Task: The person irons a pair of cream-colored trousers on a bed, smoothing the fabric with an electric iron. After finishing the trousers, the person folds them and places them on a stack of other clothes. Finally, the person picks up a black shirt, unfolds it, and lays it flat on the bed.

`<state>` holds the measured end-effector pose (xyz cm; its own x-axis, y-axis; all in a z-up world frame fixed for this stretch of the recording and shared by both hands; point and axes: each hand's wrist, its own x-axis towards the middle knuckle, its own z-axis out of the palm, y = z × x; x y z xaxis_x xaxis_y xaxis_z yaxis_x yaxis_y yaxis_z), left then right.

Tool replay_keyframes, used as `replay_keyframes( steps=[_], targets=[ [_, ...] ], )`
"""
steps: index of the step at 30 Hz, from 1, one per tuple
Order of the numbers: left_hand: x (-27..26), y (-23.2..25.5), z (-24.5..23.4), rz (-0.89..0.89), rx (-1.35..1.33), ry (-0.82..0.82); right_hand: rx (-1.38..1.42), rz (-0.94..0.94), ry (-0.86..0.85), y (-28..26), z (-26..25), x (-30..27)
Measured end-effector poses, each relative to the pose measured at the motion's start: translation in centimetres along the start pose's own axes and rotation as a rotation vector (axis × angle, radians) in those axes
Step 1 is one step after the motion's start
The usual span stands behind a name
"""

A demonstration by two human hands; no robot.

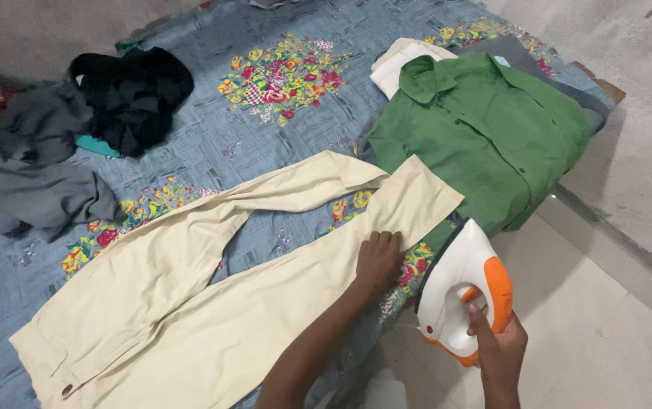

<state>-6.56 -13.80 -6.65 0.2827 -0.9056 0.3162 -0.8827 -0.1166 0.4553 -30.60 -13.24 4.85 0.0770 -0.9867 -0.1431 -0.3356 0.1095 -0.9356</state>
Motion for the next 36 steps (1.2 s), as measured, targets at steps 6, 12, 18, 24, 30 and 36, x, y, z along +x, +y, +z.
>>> replay_keyframes(
  steps=[6,12,18,24,30,36],
  targets=[
    [1.5,1.0,0.0,-0.022,-0.189,-0.122,-0.019,-0.062,-0.018,-0.2,-0.4,-0.5],
    [1.6,-3.4,-3.1,-0.265,0.072,0.279,-0.211,-0.062,-0.001,-1.2,-0.7,-0.9],
    [-6.3,-11.9,-8.8,-0.4,0.207,0.126,-0.156,-0.032,-0.155,-2.6,0.3,-0.2],
    [-21.4,-16.2,-16.6,-0.6,0.541,0.316,-0.339,-0.33,-0.628,-8.7,8.9,-1.1],
    [-36.2,-17.2,-24.4,-1.122,0.692,0.432,-0.735,-1.006,-1.091,-12.0,21.5,-10.0],
    [-44.2,-18.2,-26.4,-1.335,0.577,0.634,-0.891,-1.18,-1.241,-9.0,32.2,-18.8]
  ],
)
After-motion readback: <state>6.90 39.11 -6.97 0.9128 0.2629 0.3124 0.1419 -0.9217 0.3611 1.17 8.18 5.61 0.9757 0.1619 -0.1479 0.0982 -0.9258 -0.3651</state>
